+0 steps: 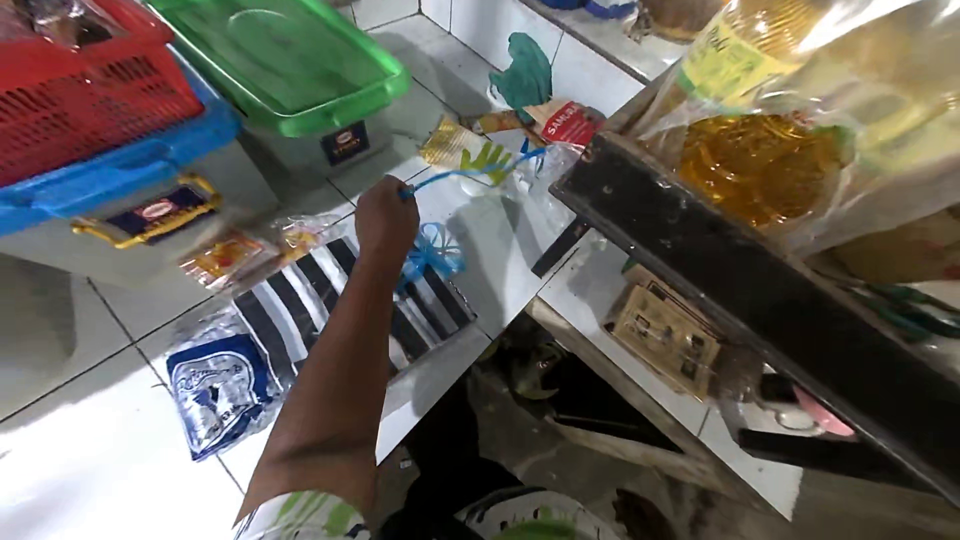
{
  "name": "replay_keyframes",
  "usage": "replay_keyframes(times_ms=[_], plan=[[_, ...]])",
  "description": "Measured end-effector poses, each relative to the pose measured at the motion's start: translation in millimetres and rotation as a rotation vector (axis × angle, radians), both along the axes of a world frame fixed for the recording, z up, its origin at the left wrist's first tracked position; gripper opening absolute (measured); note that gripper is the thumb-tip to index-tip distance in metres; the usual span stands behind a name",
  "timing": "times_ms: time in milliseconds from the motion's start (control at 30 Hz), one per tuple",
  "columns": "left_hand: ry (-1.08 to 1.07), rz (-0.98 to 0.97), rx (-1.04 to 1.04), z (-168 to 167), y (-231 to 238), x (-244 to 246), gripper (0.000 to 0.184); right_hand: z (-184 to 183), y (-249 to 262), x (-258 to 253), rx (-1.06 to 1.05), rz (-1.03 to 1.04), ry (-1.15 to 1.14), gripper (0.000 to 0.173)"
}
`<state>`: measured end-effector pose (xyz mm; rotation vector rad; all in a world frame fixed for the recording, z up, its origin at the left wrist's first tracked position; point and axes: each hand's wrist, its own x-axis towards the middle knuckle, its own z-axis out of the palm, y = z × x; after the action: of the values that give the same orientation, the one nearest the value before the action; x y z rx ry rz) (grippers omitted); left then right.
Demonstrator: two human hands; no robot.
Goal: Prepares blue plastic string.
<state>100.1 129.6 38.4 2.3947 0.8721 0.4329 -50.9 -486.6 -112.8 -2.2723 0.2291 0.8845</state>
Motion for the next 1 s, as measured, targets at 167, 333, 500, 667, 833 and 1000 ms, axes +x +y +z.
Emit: replay_keyframes(times_ms=[167,333,500,667,833,1000], plan=[[0.007,-0.400,-0.141,16,-130,-99,0.036,49,100,49,0.649,-0.001,0.023,0.059],[0.198,-0.766,-0.271,-39,-246,-154,0.029,90,197,87,1.011,0.023,0.191,0.078],[0.391,-0.957,-0.446,-69,-256,-193,0.027,110,242,123,0.929,-0.251,0.144,0.045],[0.550,-0.926,-0.462,-116,-234,-245,0.032,114,254,138,0.897,-0.274,0.049,0.042],[1.173,-0.675,-0.596,-7,-216,-228,0.040,129,232,149,1.093,-0.144,-0.059,0.044],[1.019,-0.759,-0.463,-63,-226,-242,0.034,147,169,135,1.120,0.118,-0.140,0.034]])
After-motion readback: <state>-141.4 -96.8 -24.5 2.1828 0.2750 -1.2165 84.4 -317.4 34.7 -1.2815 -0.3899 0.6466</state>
